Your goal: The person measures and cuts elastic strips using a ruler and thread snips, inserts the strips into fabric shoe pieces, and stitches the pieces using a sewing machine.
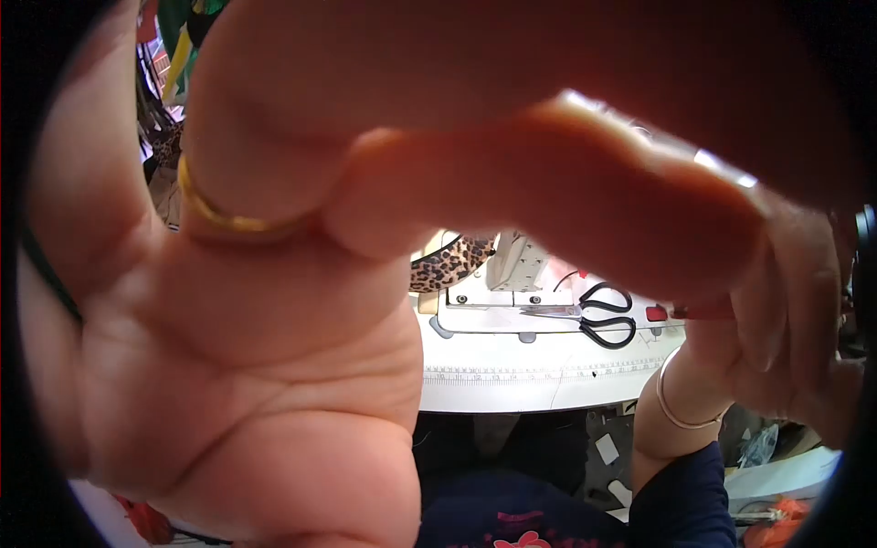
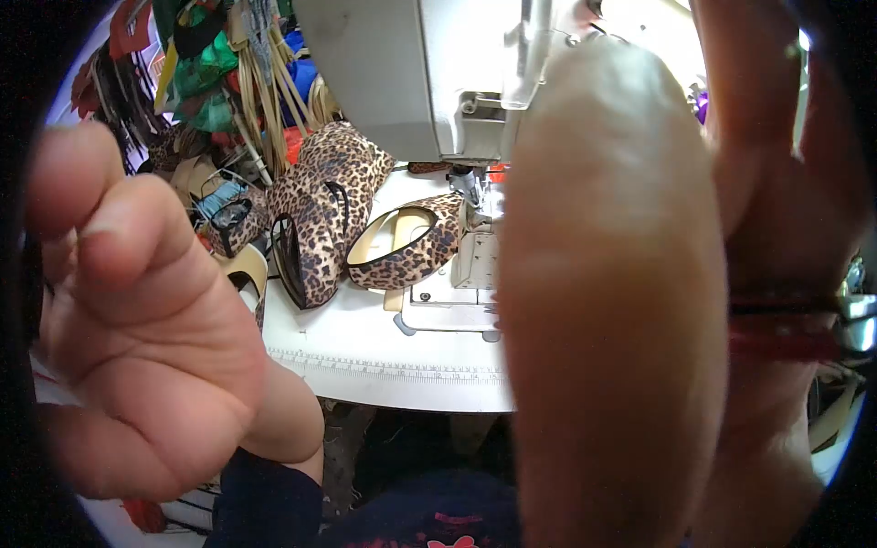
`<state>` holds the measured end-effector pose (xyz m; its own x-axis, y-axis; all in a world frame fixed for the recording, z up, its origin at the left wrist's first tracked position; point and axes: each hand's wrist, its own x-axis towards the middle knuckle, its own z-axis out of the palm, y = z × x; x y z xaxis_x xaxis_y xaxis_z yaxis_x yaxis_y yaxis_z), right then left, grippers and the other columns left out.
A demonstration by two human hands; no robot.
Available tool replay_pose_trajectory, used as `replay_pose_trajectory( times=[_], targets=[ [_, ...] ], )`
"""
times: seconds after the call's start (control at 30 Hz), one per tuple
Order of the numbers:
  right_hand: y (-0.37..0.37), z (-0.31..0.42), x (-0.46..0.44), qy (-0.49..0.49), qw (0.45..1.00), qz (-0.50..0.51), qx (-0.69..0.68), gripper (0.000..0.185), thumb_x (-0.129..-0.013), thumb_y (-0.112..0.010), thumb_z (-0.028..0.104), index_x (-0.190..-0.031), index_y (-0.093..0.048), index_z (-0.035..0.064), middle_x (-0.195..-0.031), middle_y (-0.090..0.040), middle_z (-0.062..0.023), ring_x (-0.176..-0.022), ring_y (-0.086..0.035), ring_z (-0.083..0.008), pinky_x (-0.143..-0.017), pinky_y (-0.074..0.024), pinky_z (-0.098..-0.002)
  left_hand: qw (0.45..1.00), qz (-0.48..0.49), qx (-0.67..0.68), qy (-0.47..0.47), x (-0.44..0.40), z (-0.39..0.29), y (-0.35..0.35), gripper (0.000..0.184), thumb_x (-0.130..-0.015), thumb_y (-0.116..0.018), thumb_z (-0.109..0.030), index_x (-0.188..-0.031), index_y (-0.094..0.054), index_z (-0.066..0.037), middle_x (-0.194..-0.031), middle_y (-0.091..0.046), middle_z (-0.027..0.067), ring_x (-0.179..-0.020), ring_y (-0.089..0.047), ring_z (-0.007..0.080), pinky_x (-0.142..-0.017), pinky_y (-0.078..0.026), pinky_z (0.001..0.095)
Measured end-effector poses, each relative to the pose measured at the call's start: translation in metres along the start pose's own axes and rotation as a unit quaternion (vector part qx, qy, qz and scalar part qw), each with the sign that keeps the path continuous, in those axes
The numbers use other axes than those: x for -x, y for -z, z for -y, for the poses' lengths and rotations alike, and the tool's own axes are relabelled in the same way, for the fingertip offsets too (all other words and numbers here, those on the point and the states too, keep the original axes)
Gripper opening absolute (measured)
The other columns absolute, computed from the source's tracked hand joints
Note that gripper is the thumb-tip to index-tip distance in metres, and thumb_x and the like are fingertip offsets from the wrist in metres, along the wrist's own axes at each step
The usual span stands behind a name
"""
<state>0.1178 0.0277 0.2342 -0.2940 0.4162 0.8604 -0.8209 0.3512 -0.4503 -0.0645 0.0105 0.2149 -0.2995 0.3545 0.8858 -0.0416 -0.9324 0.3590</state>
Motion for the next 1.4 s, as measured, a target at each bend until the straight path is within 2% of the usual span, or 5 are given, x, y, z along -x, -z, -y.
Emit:
replay_pose_trajectory(
  times=[0.17,0.23,0.47,1.13,1.4],
  targets=[
    [0.000,-0.039,-0.008,0.023,1.000,0.010,-0.017,0.078,-0.076,-0.072,0.028,-0.138,-0.030,0.0057,-0.142,-0.027,-0.0069,-0.061,-0.042,-0.0057,-0.052,-0.0382,-0.0205,0.999,-0.041,-0.011,-0.031,0.002,-0.035,0.046,0.078,-0.086,-0.041,-0.057,-0.142,-0.015,-0.009,-0.140,-0.028,0.0182,-0.076,-0.056,0.0218,-0.061,-0.046,0.0249],
    [0.028,-0.045,0.026,0.016,0.993,-0.053,0.102,0.049,-0.075,-0.058,0.005,-0.121,-0.043,-0.0005,-0.104,-0.049,-0.0137,-0.048,-0.043,-0.0084,-0.041,-0.0376,-0.0193,0.996,-0.054,-0.021,-0.061,0.004,-0.048,0.037,0.081,-0.087,-0.040,-0.059,-0.144,-0.013,-0.009,-0.142,-0.027,0.0185,-0.076,-0.055,0.0217,-0.061,-0.045,0.0246],
    [0.095,-0.039,0.158,-0.237,0.742,-0.021,0.627,0.018,-0.070,-0.065,-0.002,-0.087,-0.065,0.0012,-0.071,-0.060,-0.0082,-0.056,-0.054,-0.0154,-0.051,-0.0420,-0.0232,0.873,0.179,-0.065,0.448,0.160,0.035,0.032,0.024,-0.086,-0.060,-0.011,-0.108,-0.059,-0.001,-0.105,-0.060,0.0082,-0.087,-0.059,0.0142,-0.076,-0.048,0.0283],
    [0.132,-0.064,0.167,-0.215,0.654,0.020,0.725,0.036,-0.066,-0.058,-0.001,-0.100,-0.061,0.0078,-0.097,-0.061,-0.0069,-0.086,-0.058,-0.0254,-0.071,-0.0496,-0.0349,0.850,0.444,-0.223,0.175,0.222,0.055,0.023,0.020,-0.071,-0.072,-0.012,-0.090,-0.067,-0.010,-0.074,-0.063,0.0025,-0.072,-0.061,0.0166,-0.066,-0.047,0.0296],
    [0.202,-0.102,0.124,-0.233,0.517,0.235,0.790,0.020,-0.065,-0.060,0.006,-0.085,-0.059,0.0065,-0.098,-0.056,-0.0043,-0.091,-0.054,-0.0250,-0.073,-0.0493,-0.0345,0.839,0.456,-0.231,0.186,0.218,0.048,0.026,0.016,-0.071,-0.072,-0.011,-0.086,-0.068,-0.010,-0.071,-0.061,0.0019,-0.069,-0.060,0.0164,-0.065,-0.046,0.0285]
  ],
)
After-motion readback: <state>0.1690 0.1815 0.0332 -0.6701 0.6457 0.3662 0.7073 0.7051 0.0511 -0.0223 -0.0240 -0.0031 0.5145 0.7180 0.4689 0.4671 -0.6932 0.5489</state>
